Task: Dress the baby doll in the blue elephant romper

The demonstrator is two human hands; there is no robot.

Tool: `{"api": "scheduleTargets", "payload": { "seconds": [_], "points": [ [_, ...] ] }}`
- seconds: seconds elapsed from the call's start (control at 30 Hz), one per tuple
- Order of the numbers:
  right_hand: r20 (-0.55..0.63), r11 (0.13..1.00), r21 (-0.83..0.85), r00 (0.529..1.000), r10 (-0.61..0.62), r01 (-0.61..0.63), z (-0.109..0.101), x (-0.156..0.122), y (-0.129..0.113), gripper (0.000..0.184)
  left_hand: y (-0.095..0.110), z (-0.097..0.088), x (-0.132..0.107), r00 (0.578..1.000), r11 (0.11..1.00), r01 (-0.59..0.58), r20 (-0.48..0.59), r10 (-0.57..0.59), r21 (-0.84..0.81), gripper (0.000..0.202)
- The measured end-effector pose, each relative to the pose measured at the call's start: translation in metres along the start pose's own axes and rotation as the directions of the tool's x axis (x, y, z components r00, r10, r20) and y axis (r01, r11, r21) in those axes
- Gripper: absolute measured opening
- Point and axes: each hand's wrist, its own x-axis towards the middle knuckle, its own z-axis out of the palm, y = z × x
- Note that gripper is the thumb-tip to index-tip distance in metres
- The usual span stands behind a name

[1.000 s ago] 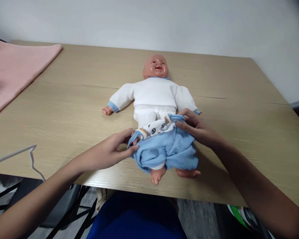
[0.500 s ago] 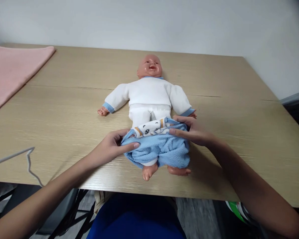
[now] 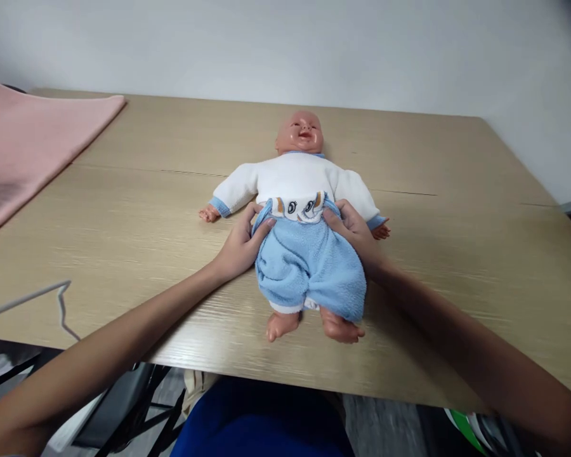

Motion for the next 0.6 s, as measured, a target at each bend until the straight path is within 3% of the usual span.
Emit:
{"api": "scheduleTargets", "payload": {
  "seconds": [0.1, 0.17, 0.27, 0.4, 0.5, 0.6],
  "points": [
    [-0.023, 0.997, 0.058, 0.998, 0.053, -0.052, -0.001, 0.003, 0.001, 0.051, -0.001, -0.007, 0.012, 0.997, 0.996, 0.009, 0.076, -0.002, -0.088, 0.043],
    [0.005, 0.997, 0.048, 0.999, 0.054, -0.054, -0.013, 0.002, 0.000, 0.041, -0.001, -0.018, 0.015, 0.986, 0.990, 0.043, 0.167, -0.020, -0.135, 0.047],
    [0.209, 0.995, -0.097, 0.978, 0.000, 0.021, -0.045, -0.001, -0.004, 0.032, -0.002, -0.044, 0.016, 0.928, 0.992, 0.089, 0.369, -0.049, -0.091, 0.047],
    [0.501, 0.961, -0.256, 0.865, 0.038, 0.107, -0.082, -0.005, -0.011, 0.055, 0.001, -0.074, 0.014, 0.812, 0.998, -0.065, 0.582, 0.039, 0.023, 0.043],
    [0.601, 0.964, -0.233, 0.798, 0.037, 0.131, -0.083, -0.008, -0.014, 0.074, 0.005, -0.077, 0.012, 0.747, 0.989, -0.132, 0.662, 0.061, 0.059, 0.058],
    [0.636, 0.956, -0.224, 0.772, -0.004, 0.189, -0.067, -0.012, -0.012, 0.062, 0.006, -0.068, 0.008, 0.761, 0.993, -0.116, 0.640, 0.110, -0.033, 0.048]
  ]
}}
